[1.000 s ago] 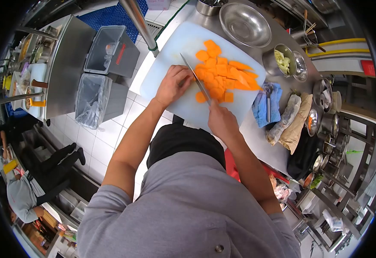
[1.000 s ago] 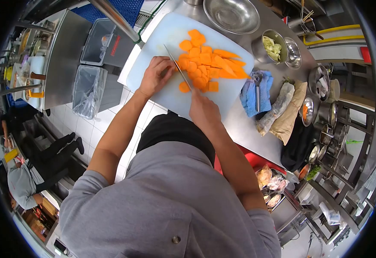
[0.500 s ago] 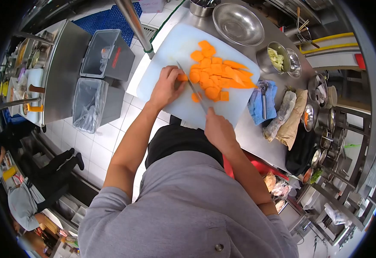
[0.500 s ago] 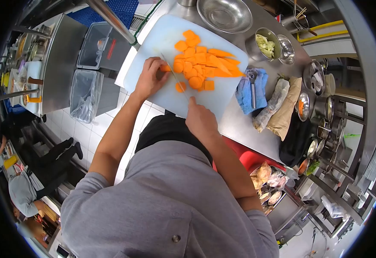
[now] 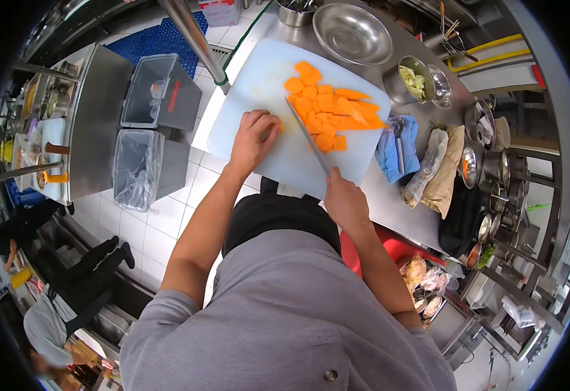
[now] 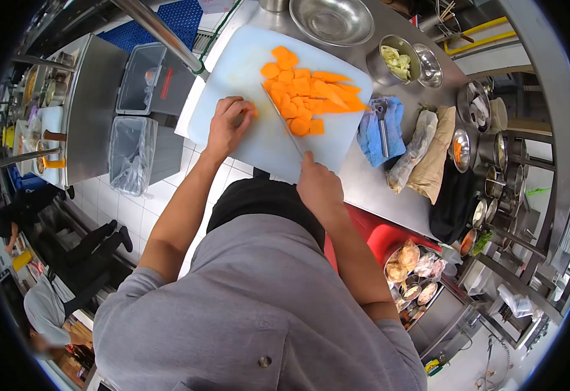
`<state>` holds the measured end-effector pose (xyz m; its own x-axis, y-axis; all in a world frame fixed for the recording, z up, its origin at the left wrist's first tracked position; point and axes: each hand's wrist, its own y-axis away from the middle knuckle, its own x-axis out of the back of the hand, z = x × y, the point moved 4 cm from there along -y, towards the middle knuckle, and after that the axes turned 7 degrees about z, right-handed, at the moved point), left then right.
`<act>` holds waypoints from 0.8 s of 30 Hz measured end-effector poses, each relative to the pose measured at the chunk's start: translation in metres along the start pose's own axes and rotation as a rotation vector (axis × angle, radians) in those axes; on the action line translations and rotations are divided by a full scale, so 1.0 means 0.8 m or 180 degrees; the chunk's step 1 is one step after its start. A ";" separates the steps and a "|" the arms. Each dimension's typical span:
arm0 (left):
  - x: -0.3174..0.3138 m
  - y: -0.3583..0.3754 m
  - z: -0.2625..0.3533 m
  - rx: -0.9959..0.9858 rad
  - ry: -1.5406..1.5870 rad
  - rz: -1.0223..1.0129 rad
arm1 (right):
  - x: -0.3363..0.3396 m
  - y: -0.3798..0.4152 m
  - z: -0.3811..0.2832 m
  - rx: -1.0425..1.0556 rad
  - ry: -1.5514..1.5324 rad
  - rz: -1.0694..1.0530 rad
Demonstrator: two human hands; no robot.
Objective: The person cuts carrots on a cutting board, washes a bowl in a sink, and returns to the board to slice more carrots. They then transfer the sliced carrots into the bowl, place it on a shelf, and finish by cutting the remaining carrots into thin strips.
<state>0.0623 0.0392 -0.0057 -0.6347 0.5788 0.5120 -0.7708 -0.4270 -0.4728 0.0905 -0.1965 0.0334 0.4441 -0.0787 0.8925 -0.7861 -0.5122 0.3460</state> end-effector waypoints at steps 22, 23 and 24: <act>-0.002 0.001 -0.003 -0.0190 0.0050 0.0039 | 0.030 0.039 -0.033 0.0161 0.0008 -0.0266; -0.001 0.002 -0.003 -0.0180 0.0046 0.0032 | 0.011 0.028 -0.029 0.0162 0.0004 -0.0278; -0.001 0.001 -0.002 -0.0155 0.0062 0.0027 | -0.011 0.011 -0.026 0.0259 0.0008 -0.0134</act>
<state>0.0622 0.0394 -0.0075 -0.6396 0.5889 0.4941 -0.7615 -0.3977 -0.5118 0.0710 -0.1827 0.0348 0.4748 -0.0535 0.8785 -0.7292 -0.5828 0.3587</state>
